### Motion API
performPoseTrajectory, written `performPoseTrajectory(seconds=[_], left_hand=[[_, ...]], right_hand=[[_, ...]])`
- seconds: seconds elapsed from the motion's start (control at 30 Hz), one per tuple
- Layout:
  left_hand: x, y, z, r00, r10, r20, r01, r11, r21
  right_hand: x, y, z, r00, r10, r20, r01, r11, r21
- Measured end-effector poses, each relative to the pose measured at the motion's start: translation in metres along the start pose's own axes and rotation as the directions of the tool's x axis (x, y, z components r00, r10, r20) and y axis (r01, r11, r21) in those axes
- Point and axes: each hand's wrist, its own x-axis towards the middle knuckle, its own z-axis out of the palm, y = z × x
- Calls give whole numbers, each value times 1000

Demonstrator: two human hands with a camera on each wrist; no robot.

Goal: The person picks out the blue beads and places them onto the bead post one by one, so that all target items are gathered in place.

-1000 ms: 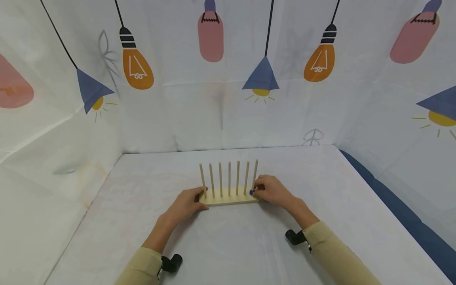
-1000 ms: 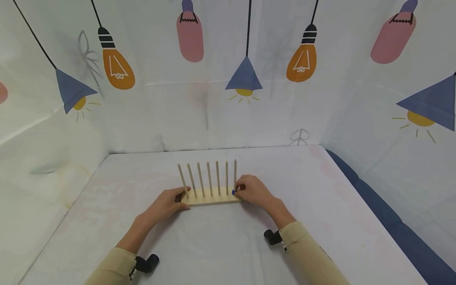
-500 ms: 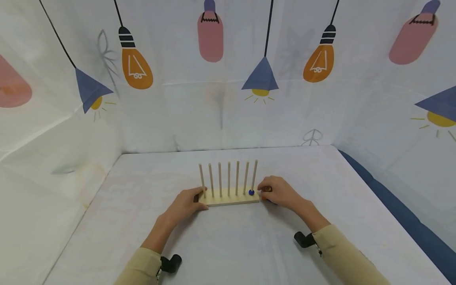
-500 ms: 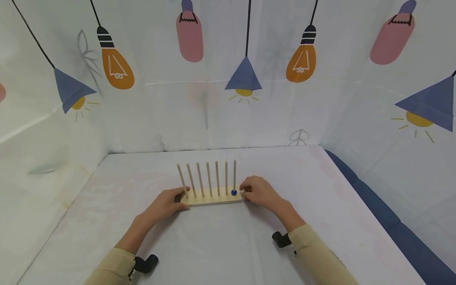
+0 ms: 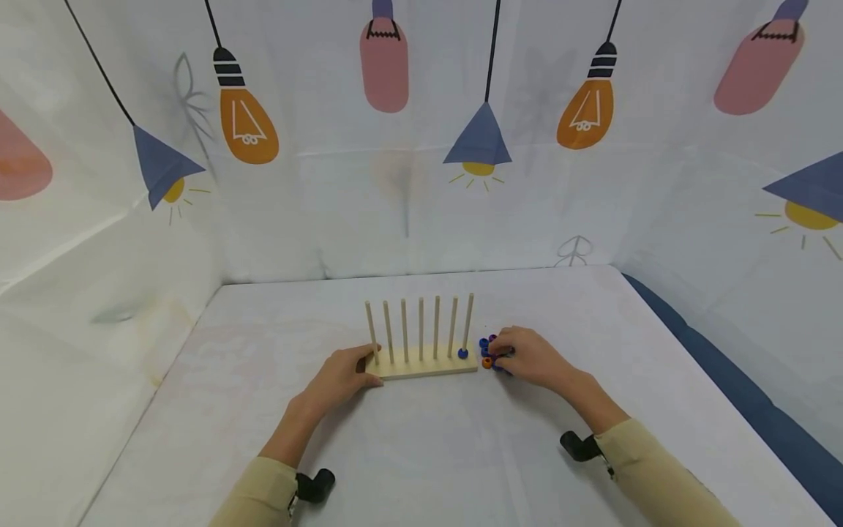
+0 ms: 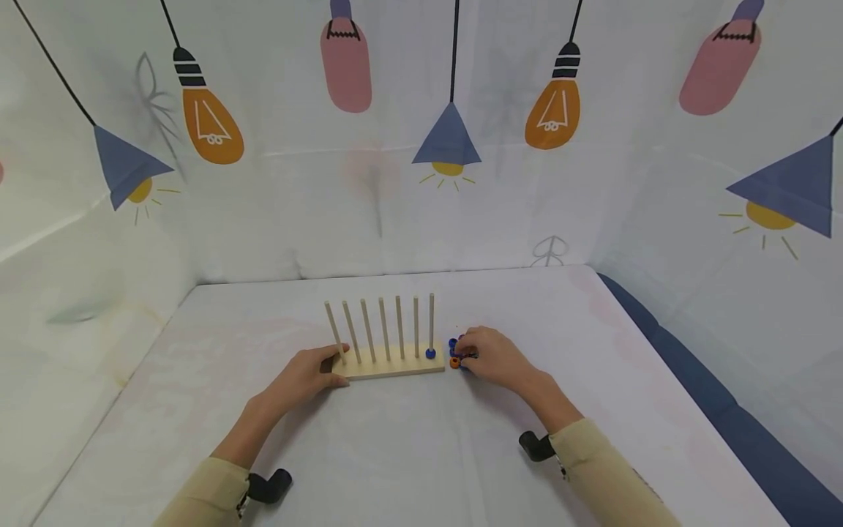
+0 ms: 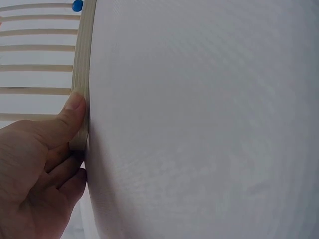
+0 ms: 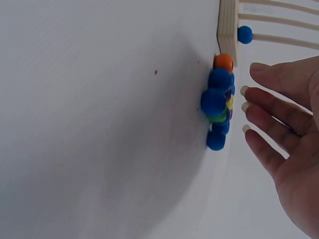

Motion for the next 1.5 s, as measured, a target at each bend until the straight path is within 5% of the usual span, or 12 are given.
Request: performPoseTrajectory(seconds=[0.27,1.23,1.5], left_hand=[[-1,-1,6,1000,-9,16,9,1000,-5],[0,-3,-1,1000,-11,10,11,1000,6],[2,-5,0,1000,-6,11,6,1000,9]], right_hand=[[-19,10,-3,997,79,24,-79,997,4],[-25,14,7,997,54,55,-53,998,-20],[-26,11,8,998,-7,60,12,997,-79]])
